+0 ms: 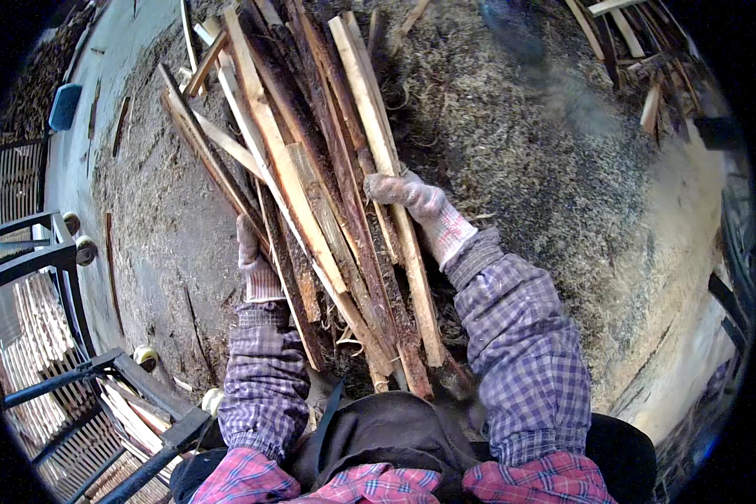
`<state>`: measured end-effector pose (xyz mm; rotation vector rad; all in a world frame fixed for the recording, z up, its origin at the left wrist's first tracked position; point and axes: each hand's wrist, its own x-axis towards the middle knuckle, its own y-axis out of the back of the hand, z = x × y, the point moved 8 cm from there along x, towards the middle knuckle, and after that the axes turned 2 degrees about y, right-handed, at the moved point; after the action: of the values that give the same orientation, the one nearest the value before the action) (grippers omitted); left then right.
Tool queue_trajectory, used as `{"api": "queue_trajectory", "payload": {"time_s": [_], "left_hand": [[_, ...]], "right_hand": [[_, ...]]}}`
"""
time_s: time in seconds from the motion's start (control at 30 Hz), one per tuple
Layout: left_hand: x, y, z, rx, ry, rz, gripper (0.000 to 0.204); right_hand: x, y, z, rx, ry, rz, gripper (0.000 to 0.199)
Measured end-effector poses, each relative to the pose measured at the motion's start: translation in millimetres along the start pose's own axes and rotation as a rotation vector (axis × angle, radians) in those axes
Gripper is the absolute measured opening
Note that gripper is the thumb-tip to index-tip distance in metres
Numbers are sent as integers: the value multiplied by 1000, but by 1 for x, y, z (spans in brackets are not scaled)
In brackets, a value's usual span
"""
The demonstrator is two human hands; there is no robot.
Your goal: The person gathers thin wooden strips from a pile on the ground and stacks them into a neat pile. They repeatedly pick up handfuls of wood, align them, and place them onto a growing stack next to a metal rack.
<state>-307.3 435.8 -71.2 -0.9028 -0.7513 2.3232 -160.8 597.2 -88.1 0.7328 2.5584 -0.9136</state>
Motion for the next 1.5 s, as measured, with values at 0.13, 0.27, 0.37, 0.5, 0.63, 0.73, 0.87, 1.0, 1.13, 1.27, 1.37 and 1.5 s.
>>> {"api": "queue_trajectory", "payload": {"time_s": [0.13,0.27,0.37,0.5,0.63,0.73,0.87,1.0,1.13,1.27,1.37,1.5], "left_hand": [[-19,-4,-25,-7,48,-91,60],[-31,-20,-38,-92,93,-151,67],[-36,-32,-37,-31,139,-97,68],[-25,-11,-41,76,236,-100,67],[-22,1,-40,96,191,-110,70],[-27,-4,-42,130,167,-54,70],[-41,-23,-20,169,169,9,67],[-52,-15,-16,168,181,-84,59],[-64,-1,-19,176,187,-28,54],[-62,17,-24,251,197,-64,52],[-54,-6,-28,290,107,-144,60],[-32,41,-45,-78,158,-240,67]], "right_hand": [[-33,11,17,504,-131,-44,48],[-53,4,10,740,-229,-67,46],[-58,11,11,746,-256,-29,47],[-33,37,12,288,-128,177,49],[-17,34,20,438,-124,158,50],[-16,30,24,567,-135,149,51],[-22,-5,31,696,-169,70,52],[-42,-21,34,800,-214,39,54],[-67,-16,31,858,-169,37,49],[-84,-6,38,916,-130,56,41],[-86,-8,24,905,-78,-14,42],[-83,-7,38,858,-233,29,46]]}}
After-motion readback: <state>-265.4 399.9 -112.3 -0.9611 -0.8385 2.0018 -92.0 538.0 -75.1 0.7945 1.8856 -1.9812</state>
